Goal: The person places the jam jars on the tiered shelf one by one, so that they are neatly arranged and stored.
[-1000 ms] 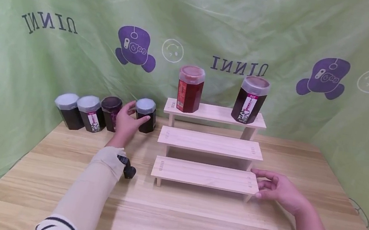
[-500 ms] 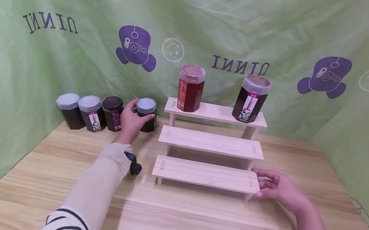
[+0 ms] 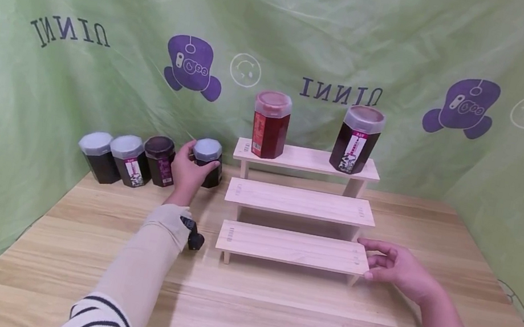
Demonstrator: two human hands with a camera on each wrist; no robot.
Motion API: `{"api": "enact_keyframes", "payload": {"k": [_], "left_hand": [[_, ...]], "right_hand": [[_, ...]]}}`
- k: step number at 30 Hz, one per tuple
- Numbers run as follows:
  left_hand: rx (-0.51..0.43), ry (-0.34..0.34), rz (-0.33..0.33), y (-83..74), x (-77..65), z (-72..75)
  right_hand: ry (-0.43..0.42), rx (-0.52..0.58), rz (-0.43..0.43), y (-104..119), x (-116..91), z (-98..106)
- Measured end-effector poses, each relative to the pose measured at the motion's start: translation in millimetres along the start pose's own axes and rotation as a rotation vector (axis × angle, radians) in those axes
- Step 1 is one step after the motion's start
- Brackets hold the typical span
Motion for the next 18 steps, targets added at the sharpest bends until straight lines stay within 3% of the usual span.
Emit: {"api": "enact_keyframes", "payload": {"k": [18], "left_hand": [[-0.045,-0.008,-0.016,1.4,-13.3,12.4]], "right_hand": [[-0.006,-0.010,-0.004,1,0,0]]}}
Point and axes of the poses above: each hand's wrist, its own x-axis towards the middle knuckle, its own z-axis out of the back of the hand, y = z × x, the point moved 5 cm from there along x, towards the middle knuckle, and after that the axes turned 6 degrees about -x, right-handed, at the moved point
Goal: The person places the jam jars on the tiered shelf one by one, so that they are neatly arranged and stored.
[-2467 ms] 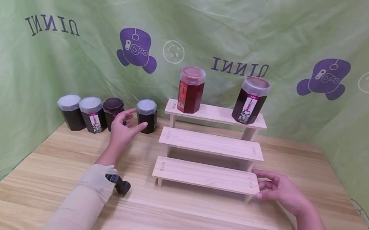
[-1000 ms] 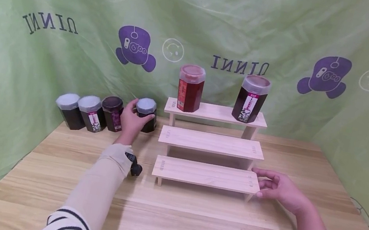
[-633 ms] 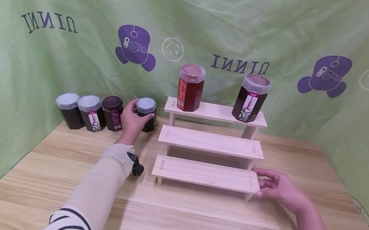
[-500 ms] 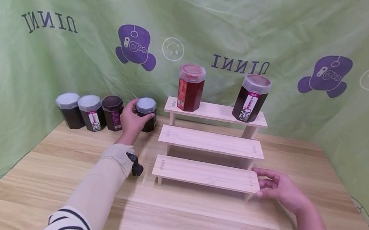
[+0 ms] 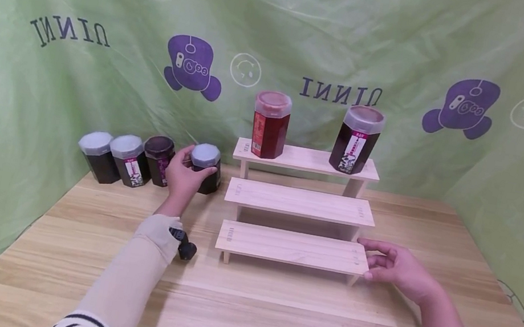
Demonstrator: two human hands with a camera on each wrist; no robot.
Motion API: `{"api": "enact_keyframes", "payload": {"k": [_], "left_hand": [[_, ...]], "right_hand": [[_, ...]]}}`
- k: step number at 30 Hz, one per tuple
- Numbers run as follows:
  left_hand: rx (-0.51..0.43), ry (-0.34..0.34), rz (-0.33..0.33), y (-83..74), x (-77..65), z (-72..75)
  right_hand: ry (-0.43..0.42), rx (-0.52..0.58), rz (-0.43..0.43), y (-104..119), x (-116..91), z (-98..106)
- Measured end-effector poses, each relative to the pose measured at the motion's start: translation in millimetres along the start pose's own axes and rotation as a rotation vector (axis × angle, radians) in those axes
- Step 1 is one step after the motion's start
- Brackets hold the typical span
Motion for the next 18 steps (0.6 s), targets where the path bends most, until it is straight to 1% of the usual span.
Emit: {"api": "enact_keyframes", "payload": {"k": [13,18], "left_hand": [[-0.054,0.022,0.037,-1.7,-12.6,12.6],[-0.063,0.040,0.017,-2.5,-17.0,16.9]], "right_hand": [[-0.013,0.006,-0.022,5,-1,-1],[-0.011,0.004,-0.019,5,-1,-2]]}}
Point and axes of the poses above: each hand's wrist, its own x-axis towards the middle knuckle, its own z-axis out of the back of the hand, y = z × x, the point moved 5 cm from there along x, towards the middle knuckle, and after that the axes turned 6 degrees about -x, right-handed, at the moved point
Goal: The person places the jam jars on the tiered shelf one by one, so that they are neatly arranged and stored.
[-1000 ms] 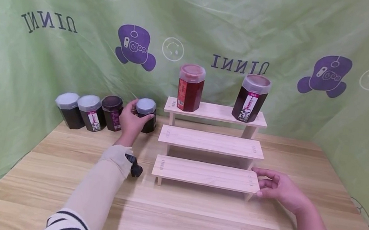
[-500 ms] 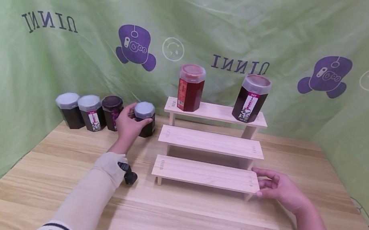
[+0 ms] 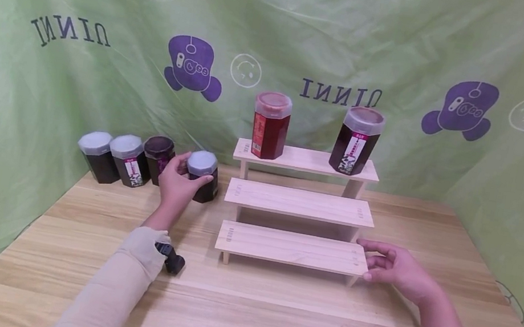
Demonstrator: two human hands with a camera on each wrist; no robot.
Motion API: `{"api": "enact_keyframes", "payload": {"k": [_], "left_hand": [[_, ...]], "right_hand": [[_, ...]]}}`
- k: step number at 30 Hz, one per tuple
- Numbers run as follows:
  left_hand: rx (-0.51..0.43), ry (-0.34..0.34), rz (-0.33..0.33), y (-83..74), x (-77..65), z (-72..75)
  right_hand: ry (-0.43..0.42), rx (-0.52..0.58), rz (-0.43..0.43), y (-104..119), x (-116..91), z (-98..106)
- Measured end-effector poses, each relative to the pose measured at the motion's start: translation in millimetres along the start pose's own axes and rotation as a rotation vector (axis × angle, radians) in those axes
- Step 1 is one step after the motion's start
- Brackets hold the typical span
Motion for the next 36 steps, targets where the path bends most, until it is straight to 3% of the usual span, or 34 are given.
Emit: {"api": "enact_keyframes", "payload": {"k": [10,28,36], "left_hand": [[0.002,0.019,-0.063,-3.2,-9.8,7.8],[0.026,0.073,0.000,-19.0,-25.1,21.4],[0.045,0.080,-0.014,-28.3,-31.7,27.6]], "right_hand": [[0.007,-0.012,0.000,1,0,0],[-0.001,-0.008,-0.012,-3,1,0],[0.004,0.003,-0.005,-4,1,0]]}}
Point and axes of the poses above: each hand's wrist, its own x-axis towards the middle knuckle, its own z-axis out of the back of the hand, y = z × x, the point moved 5 cm from there along x, towards the middle knuckle, and after that the axes turned 6 degrees about -x, right-handed, at the moved point
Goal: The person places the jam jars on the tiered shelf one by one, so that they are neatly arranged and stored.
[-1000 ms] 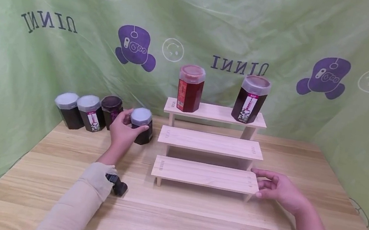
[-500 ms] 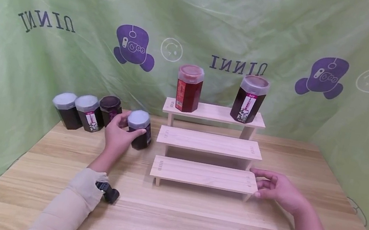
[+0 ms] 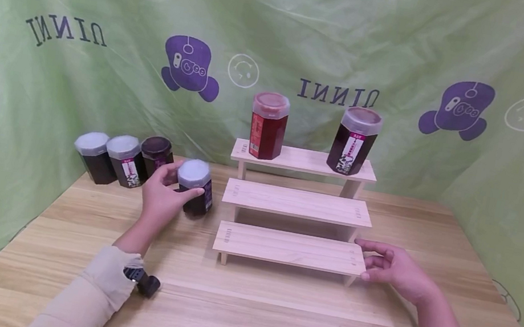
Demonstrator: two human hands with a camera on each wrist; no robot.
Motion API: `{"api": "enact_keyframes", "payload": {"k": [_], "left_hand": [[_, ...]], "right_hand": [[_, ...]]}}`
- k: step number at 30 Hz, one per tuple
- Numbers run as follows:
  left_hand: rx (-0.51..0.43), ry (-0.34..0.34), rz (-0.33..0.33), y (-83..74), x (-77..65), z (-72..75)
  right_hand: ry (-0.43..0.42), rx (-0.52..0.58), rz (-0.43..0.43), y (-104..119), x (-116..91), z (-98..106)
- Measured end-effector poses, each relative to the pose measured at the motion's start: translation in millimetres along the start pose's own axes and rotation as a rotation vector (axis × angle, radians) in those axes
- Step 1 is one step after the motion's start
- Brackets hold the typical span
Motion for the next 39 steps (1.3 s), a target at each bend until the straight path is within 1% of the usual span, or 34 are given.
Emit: {"api": "enact_keyframes", "payload": {"k": [5,12,20,26,32,36,39], "left_hand": [[-0.016,0.014,0.005,-3.7,-3.5,2.4],[0.000,0.035,0.014,-12.4,-10.5,4.9],[0.004,0.053,-0.044,-25.4,-19.4,6.0],[-0.043,0.070,-0.062,-32.5,-26.1,5.3],[-0.091,0.090,-0.053,-40.8,-32.4,6.3],[-0.091,0.102,-0.050,-45.6,-36.4,7.3],[-0.092,0.110,-0.059,-48.7,-38.5,8.3]], "right_hand": [[0.006,0.005,0.004,0,0,0],[0.006,0.022,0.009,-1,1,0],[0.001,-0.005,0.006,-1,1,0],[0.005,-0.002,0.009,0,1,0],[0.009,0.010,0.014,0,0,0],[0.011,0.006,0.014,0,0,0],[0.010,0.002,0.014,0,0,0]]}}
Point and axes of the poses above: each hand's wrist, its own x-axis towards the middle knuckle, its own z-axis out of the back of the hand, y = z × x, the point moved 5 cm from there along x, towards the middle knuckle, and after that the axes turned 6 degrees about -x, right-handed, at the moved point
